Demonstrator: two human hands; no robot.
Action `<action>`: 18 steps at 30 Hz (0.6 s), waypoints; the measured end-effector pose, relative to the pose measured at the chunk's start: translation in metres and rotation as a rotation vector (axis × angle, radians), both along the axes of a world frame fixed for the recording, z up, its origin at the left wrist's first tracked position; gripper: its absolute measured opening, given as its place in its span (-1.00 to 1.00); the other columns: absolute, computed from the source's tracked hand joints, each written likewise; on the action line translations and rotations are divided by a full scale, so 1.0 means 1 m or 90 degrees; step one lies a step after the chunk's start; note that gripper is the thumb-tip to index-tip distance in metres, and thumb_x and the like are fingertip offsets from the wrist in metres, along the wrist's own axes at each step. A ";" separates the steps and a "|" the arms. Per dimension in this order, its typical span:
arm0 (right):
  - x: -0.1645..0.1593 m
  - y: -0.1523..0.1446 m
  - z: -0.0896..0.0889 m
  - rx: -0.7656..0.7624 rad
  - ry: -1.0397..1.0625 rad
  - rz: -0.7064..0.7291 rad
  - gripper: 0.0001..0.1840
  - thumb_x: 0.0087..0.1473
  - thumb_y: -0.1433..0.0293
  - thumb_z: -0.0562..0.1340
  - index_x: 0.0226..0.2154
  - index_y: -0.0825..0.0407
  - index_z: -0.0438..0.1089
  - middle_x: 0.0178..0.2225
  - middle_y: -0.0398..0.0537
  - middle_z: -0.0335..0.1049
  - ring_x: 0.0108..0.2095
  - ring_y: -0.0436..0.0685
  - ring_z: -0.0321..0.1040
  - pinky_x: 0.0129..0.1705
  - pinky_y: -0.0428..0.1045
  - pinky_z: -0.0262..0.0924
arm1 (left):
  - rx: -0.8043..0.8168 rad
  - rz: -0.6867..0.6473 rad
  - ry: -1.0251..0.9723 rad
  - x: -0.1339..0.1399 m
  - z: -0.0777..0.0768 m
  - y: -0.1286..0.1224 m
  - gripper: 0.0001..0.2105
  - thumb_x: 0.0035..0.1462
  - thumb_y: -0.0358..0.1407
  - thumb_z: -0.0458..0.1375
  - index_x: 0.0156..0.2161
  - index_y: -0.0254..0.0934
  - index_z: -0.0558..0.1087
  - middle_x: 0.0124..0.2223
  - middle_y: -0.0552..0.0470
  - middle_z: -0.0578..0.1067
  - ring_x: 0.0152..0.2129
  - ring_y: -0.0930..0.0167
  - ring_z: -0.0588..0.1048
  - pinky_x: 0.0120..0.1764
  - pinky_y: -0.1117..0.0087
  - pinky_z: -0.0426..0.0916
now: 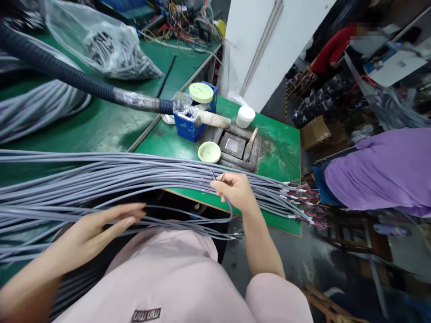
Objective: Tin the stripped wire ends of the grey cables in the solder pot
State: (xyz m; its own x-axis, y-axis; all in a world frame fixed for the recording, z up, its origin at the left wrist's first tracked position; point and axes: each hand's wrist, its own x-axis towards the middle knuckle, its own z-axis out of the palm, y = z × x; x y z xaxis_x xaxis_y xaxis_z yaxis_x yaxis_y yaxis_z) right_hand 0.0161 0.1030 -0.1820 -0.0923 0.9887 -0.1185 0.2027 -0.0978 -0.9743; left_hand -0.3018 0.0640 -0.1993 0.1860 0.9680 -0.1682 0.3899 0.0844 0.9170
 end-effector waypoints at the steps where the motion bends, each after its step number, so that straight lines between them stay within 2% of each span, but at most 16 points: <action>1: -0.003 -0.002 0.003 0.000 -0.003 0.007 -0.70 -0.06 0.24 0.34 -0.63 0.08 0.38 -0.68 -0.20 0.30 -0.72 -0.09 0.18 -0.66 -0.15 0.03 | 0.000 -0.024 -0.023 0.012 0.000 0.010 -0.62 -0.03 -0.04 0.30 -0.12 -0.19 0.55 -0.20 -0.02 0.60 -0.25 0.27 0.56 -0.13 0.34 0.44; 3: -0.009 -0.007 0.008 -0.010 -0.012 0.019 -0.71 -0.07 0.24 0.34 -0.63 0.08 0.37 -0.69 -0.20 0.29 -0.72 -0.08 0.18 -0.67 -0.15 0.02 | 0.007 -0.040 -0.133 0.043 0.000 0.032 -0.61 0.02 -0.03 0.26 -0.14 -0.26 0.54 -0.20 -0.06 0.60 -0.24 0.29 0.56 -0.08 0.32 0.43; 5: -0.012 -0.012 0.013 -0.022 -0.027 0.036 -0.72 -0.07 0.23 0.33 -0.60 0.08 0.39 -0.70 -0.20 0.28 -0.73 -0.08 0.18 -0.68 -0.15 0.01 | -0.030 -0.074 -0.238 0.072 0.000 0.053 -0.62 -0.01 -0.05 0.29 -0.19 -0.31 0.53 -0.26 -0.07 0.60 -0.28 0.32 0.56 -0.10 0.32 0.44; 8: -0.014 -0.019 0.016 -0.023 -0.055 0.051 -0.73 -0.04 0.24 0.31 -0.60 0.08 0.39 -0.71 -0.20 0.29 -0.73 -0.08 0.17 -0.67 -0.15 0.02 | -0.086 -0.110 -0.330 0.097 -0.002 0.072 -0.66 -0.06 -0.12 0.33 -0.24 -0.34 0.53 -0.30 -0.04 0.59 -0.30 0.36 0.55 -0.11 0.35 0.42; 14: -0.016 -0.027 0.015 -0.057 -0.112 0.081 -0.71 0.00 0.27 0.27 -0.64 0.06 0.36 -0.72 -0.21 0.27 -0.73 -0.09 0.13 -0.67 -0.15 -0.04 | -0.144 -0.170 -0.387 0.097 -0.004 0.076 -0.74 -0.04 -0.20 0.32 -0.25 -0.32 0.53 -0.32 -0.02 0.59 -0.33 0.41 0.53 -0.15 0.38 0.40; 16: -0.019 -0.026 0.015 -0.067 -0.138 0.097 -0.73 0.01 0.29 0.26 -0.63 0.06 0.38 -0.75 -0.23 0.23 -0.73 -0.09 0.11 -0.66 -0.15 -0.04 | -0.118 -0.214 -0.361 0.093 -0.002 0.076 -0.75 -0.02 -0.22 0.30 -0.24 -0.32 0.53 -0.26 -0.03 0.58 -0.29 0.38 0.53 -0.14 0.37 0.39; 18: -0.023 -0.024 0.015 -0.066 -0.159 0.113 -0.74 0.01 0.30 0.26 -0.62 0.06 0.39 -0.75 -0.23 0.22 -0.72 -0.08 0.10 -0.65 -0.14 -0.05 | -0.042 -0.270 -0.302 0.090 0.001 0.077 -0.78 -0.01 -0.25 0.29 -0.23 -0.31 0.52 -0.21 -0.04 0.57 -0.23 0.37 0.51 -0.09 0.35 0.37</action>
State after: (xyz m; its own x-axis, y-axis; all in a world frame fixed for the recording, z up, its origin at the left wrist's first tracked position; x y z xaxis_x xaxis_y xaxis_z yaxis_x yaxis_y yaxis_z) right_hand -0.0069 0.0786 -0.1673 -0.2171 0.9411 -0.2591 0.4575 -0.1364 -0.8787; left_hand -0.2115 0.1413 -0.1980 0.6192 0.7847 -0.0300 -0.0453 0.0738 0.9962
